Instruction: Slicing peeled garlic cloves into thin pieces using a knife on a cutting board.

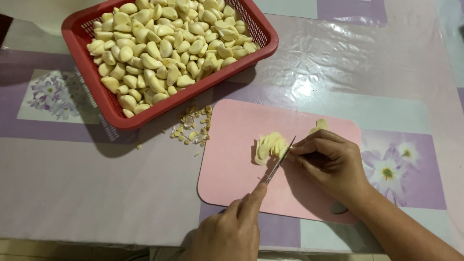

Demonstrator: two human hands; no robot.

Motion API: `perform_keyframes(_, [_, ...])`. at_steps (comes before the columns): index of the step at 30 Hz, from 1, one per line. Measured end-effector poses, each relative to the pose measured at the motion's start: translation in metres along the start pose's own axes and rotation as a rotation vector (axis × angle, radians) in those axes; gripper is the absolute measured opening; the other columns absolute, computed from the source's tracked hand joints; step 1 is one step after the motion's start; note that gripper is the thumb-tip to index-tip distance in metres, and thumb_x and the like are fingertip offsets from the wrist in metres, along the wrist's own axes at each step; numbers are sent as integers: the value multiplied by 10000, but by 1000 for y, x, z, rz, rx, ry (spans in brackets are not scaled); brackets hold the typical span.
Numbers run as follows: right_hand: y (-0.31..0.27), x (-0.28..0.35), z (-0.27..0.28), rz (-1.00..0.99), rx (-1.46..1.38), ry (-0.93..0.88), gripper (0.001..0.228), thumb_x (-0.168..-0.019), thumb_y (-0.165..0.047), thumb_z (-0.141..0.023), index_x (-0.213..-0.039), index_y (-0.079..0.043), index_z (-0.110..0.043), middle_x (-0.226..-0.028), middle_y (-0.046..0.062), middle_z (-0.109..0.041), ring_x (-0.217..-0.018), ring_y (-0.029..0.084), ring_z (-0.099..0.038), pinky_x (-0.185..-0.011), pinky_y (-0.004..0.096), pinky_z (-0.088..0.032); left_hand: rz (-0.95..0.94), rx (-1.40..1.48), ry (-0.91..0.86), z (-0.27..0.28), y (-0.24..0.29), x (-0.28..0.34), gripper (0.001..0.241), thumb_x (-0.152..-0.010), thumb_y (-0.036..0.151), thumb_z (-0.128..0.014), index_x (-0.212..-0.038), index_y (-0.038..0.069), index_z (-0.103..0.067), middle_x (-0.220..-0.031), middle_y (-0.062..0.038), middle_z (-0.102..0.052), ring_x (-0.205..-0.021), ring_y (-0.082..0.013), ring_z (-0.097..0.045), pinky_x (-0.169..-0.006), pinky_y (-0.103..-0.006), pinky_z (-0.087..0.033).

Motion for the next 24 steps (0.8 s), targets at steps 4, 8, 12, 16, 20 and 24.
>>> perform_keyframes(4, [-1,-1,0,28,36,-1,114,-854,26,-793,-937,-50,-806,-939,82,-777,-857,167,-754,-778,241,-626,-55,51,58,-7,-3,4,632,-877,85,-657,-1493,220,-620,-797,-56,-722,-378,-313,-635,-330,-495,-524])
perform_keyframes(8, [-3,-2,-1,27,28,4,75,-853,10,-801,-904,-43,-788,-930,91,-773,-851,173,-746,-776,251,-619,-59,53,88,-3,-2,6,661,-849,58,-649,-1491,215,-625,-916,-61,-766,-375,-328,-652,-308,-508,-499])
perform_keyframes(12, [-5,-2,0,30,47,-3,107,-854,14,-792,-941,-47,-804,-938,79,-774,-842,160,-747,-755,240,-618,-48,45,91,-5,-2,5,632,-867,59,-650,-1479,215,-635,-858,-48,-760,-364,-289,-652,-312,-468,-530])
perform_keyframes(16, [-13,-5,-1,38,79,12,94,-835,-71,-841,-920,-51,-805,-940,78,-779,-859,162,-758,-781,251,-616,8,27,-32,4,-2,-4,622,-879,133,-622,-1490,252,-598,-893,-60,-752,-512,-400,-709,-384,-580,-551])
perform_keyframes(20, [-18,-4,-4,-15,114,6,128,-812,-125,-866,-915,-80,-805,-972,57,-789,-893,152,-776,-819,257,-629,1,36,-157,11,-4,-10,614,-935,189,-588,-1543,231,-518,-872,-106,-744,-573,-456,-731,-386,-630,-535])
perform_keyframes(24, [-18,-4,-1,-23,75,35,100,-828,-98,-850,-900,-74,-784,-945,54,-788,-868,140,-755,-813,251,-611,30,186,-222,21,-9,-18,648,-920,121,-537,-1559,219,-503,-939,-160,-760,-706,-507,-732,-554,-652,-558])
Point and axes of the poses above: each hand's wrist, its own x-axis away from the middle knuckle, its own z-axis out of the back of the hand, y = z × x, the point moved 2 cm from there along -x, towards the middle knuckle
